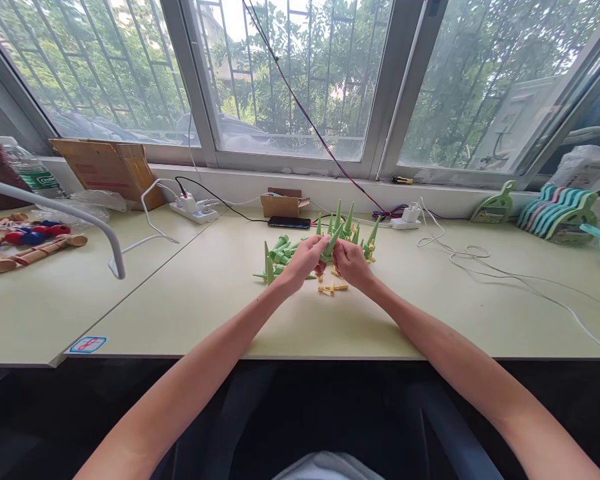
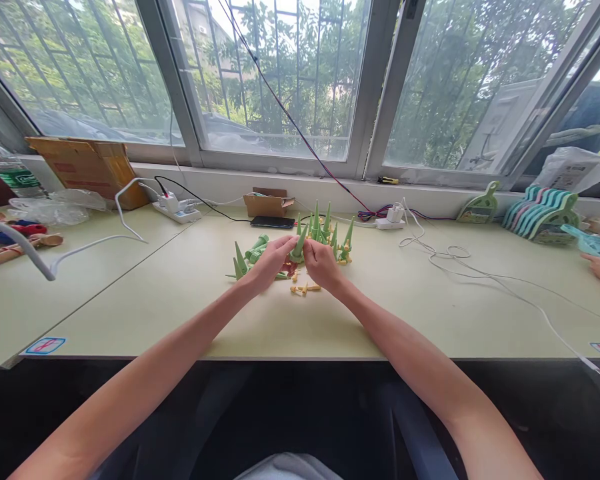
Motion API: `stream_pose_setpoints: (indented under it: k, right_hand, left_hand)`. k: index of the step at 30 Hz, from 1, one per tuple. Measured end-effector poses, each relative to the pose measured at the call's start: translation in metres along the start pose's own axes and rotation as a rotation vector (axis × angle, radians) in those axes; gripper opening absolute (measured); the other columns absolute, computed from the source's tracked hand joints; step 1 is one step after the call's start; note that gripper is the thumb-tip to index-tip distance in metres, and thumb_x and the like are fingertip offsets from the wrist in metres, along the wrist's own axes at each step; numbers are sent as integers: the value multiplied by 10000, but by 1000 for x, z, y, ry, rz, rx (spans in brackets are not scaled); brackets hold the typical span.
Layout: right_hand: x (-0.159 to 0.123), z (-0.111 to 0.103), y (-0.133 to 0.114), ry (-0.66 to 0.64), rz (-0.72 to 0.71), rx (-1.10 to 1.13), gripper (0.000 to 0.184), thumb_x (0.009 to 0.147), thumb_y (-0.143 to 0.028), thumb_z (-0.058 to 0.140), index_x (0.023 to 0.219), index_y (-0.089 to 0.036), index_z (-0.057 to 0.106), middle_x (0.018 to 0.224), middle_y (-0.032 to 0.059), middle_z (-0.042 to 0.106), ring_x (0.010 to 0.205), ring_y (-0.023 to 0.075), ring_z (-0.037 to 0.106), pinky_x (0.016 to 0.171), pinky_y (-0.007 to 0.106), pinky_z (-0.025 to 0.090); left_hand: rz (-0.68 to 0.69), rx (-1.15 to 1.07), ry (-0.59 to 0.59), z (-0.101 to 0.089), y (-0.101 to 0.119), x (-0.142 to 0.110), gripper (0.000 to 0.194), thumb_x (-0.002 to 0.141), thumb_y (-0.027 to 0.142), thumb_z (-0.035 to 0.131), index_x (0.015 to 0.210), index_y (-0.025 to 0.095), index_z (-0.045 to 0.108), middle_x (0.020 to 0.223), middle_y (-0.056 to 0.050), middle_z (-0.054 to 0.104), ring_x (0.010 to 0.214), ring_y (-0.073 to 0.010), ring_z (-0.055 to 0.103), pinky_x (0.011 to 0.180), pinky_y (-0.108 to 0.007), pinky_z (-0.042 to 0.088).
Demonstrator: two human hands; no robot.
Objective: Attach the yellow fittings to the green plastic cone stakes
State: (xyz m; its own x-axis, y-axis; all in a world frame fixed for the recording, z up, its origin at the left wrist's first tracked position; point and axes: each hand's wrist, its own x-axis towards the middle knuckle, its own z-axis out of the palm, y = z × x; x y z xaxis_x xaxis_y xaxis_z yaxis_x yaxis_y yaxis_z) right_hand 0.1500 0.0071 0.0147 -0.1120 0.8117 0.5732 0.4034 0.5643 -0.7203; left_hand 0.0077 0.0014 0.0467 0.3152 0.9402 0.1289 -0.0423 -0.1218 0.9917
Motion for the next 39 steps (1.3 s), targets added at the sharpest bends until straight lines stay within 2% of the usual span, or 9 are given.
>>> stream_pose_setpoints:
  k: [9, 27, 39]
  right_hand:
    - [0, 0, -1, -19, 12, 25, 526, 957, -624, 300, 632, -218, 376, 499, -19, 425, 446, 106, 377, 442, 246, 289]
    - [0, -1, -2, -26, 25, 10, 543, 945, -654, 319, 629, -217, 386, 491, -17, 442, 448, 111, 403, 447, 246, 307]
    - [0, -2, -3, -38, 20, -3, 519, 956, -609, 332, 620, -216, 373, 500, -19, 453, 445, 106, 405, 457, 245, 313]
  left_hand:
    - [28, 54, -15, 0, -1, 0, 310, 886, 491, 543, 840, 184, 557, 638, 23, 478, 426, -69, 469, 385, -194, 405]
    - [51, 35, -18, 0, 1, -2, 335, 861, 499, 588, 784, 175, 550, 612, 20, 501, 414, -74, 486, 373, -196, 407]
    - [56, 102, -26, 1, 1, -2, 327, 899, 493, 524, 818, 177, 552, 605, 19, 501, 414, -83, 496, 370, -201, 415]
